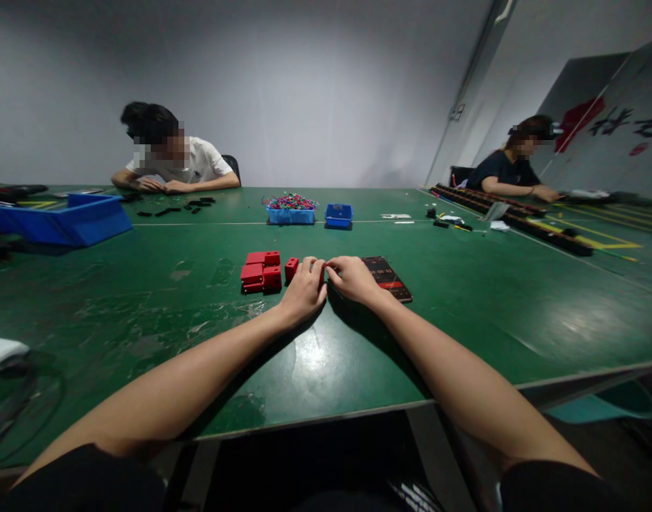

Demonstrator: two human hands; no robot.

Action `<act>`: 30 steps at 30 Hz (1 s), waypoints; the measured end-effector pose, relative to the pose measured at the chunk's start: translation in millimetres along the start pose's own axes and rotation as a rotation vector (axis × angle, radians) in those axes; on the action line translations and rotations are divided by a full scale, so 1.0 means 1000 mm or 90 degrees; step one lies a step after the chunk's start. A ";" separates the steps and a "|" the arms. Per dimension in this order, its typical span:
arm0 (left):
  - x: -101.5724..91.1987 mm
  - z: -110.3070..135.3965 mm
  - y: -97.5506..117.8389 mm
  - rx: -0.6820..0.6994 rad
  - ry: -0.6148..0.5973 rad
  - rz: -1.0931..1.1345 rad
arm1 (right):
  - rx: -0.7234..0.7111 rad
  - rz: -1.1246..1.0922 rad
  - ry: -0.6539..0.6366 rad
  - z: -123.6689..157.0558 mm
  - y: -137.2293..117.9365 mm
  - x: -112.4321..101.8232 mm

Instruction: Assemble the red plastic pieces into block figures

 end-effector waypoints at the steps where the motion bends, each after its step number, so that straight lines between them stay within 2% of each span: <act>1: 0.000 -0.001 -0.001 -0.003 0.006 0.016 | 0.004 -0.009 0.005 0.000 -0.001 0.000; 7: 0.004 -0.002 -0.007 -0.007 0.036 0.036 | 0.032 -0.070 0.054 0.000 0.003 0.001; 11: 0.007 -0.004 -0.012 -0.043 0.029 0.054 | -0.036 -0.132 0.011 0.004 -0.002 0.008; 15: 0.006 -0.005 -0.014 -0.063 0.011 0.061 | -0.015 -0.148 -0.019 0.006 -0.005 0.008; 21: 0.005 -0.002 -0.008 -0.036 -0.004 0.034 | 0.097 -0.182 0.023 0.002 0.001 0.006; 27: 0.004 -0.004 -0.009 -0.053 -0.008 0.055 | 0.287 -0.327 0.031 0.003 0.012 0.032; 30: 0.004 -0.005 -0.007 -0.033 -0.007 0.070 | 0.368 -0.401 0.024 0.002 0.016 0.040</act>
Point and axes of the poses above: each hand's wrist, its own z-axis away from the middle knuckle, its own x-axis out of the palm, y = z × x, the point moved 4 cm from there along -z, towards the middle knuckle, and after that the axes turned 11 degrees about y, right-handed, at the moved point
